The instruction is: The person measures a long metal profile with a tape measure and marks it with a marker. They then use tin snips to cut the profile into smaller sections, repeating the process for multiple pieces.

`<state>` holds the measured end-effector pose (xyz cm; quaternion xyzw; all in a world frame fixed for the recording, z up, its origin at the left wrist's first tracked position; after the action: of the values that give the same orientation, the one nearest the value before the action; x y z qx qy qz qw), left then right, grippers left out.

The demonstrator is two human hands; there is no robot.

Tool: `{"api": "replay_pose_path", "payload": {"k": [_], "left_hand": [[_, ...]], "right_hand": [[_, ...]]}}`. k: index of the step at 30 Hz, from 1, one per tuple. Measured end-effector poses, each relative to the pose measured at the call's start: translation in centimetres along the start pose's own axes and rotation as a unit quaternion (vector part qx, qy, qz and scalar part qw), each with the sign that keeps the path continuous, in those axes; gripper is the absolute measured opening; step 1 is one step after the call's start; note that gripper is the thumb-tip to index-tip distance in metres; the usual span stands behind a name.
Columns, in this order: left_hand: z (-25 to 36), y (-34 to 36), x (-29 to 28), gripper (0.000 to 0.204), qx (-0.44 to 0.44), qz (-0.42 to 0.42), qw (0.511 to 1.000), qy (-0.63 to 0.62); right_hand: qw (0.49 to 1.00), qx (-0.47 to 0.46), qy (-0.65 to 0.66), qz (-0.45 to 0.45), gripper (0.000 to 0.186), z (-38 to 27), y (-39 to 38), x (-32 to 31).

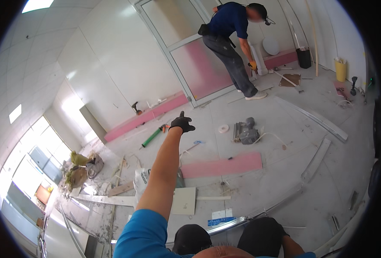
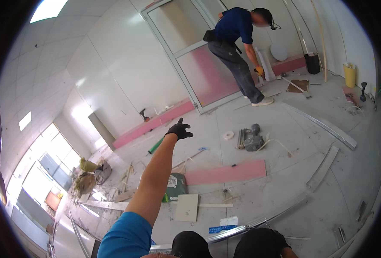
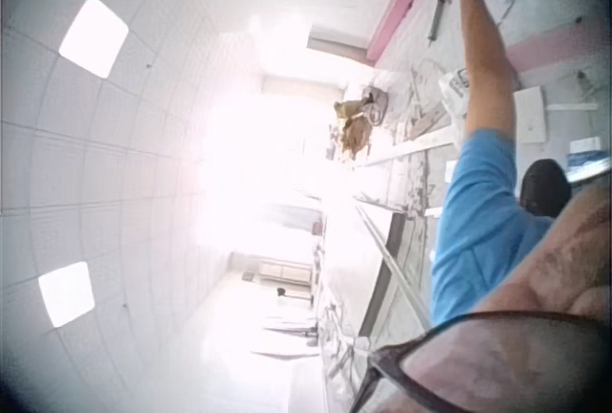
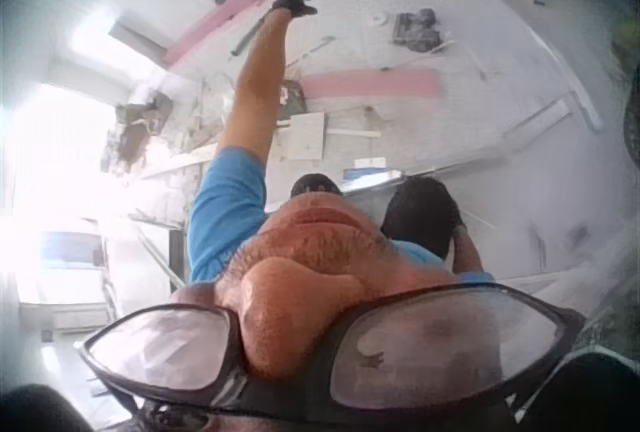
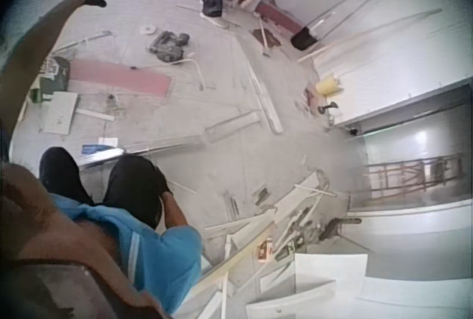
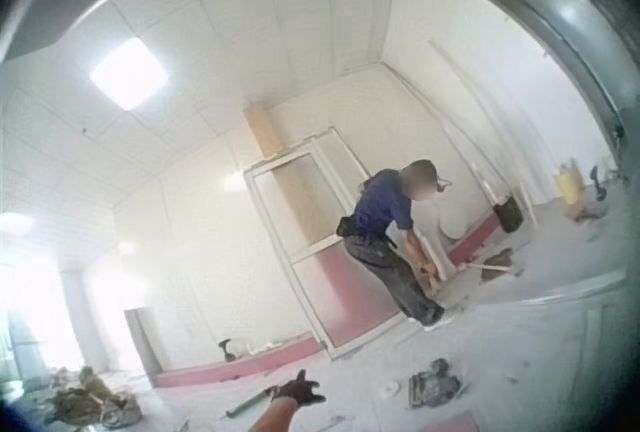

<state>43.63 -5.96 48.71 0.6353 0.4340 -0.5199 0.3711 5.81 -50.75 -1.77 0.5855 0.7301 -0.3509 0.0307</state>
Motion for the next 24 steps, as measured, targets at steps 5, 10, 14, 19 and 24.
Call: {"api": "replay_pose_path", "payload": {"k": [5, 10, 14, 19, 24], "left_hand": [[-1.6, 0.3, -5.3, 0.067, 0.024, 0.062, 0.997, 0.036], [-2.1, 0.4, -10.1, 0.064, 0.006, 0.078, 0.994, 0.071], [-1.1, -0.4, -11.9, 0.063, -0.003, 0.05, 0.995, 0.083], [-0.2, -0.1, -12.9, 0.062, -0.022, 0.02, 0.992, 0.126], [-1.5, -0.2, -13.5, 0.061, -0.011, 0.029, 0.994, 0.104]], "right_hand": [[1.0, 0.0, -0.01, -0.001, 0.04, -0.4, 0.3, -0.2], [1.0, -0.003, -0.012, -0.002, 0.04, -0.5, 0.6, -0.2], [1.0, -0.005, -0.016, -0.002, 0.04, -0.3, 0.6, -0.3], [1.0, -0.006, -0.018, 0.004, 0.04, -0.4, 0.6, -0.3], [1.0, -0.011, -0.019, 0.009, 0.04, -0.5, 0.5, 0.1]]}}
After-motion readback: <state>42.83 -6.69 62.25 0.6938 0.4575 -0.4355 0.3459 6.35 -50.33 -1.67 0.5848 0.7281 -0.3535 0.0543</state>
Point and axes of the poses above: each hand's wrist, its own y-axis towards the middle knuckle, its own x-axis out of the palm, z = x × y, the point moved 1 cm from there along y, towards the middle knuckle, and after that the axes turned 15 degrees about x, right-handed, at the moved point
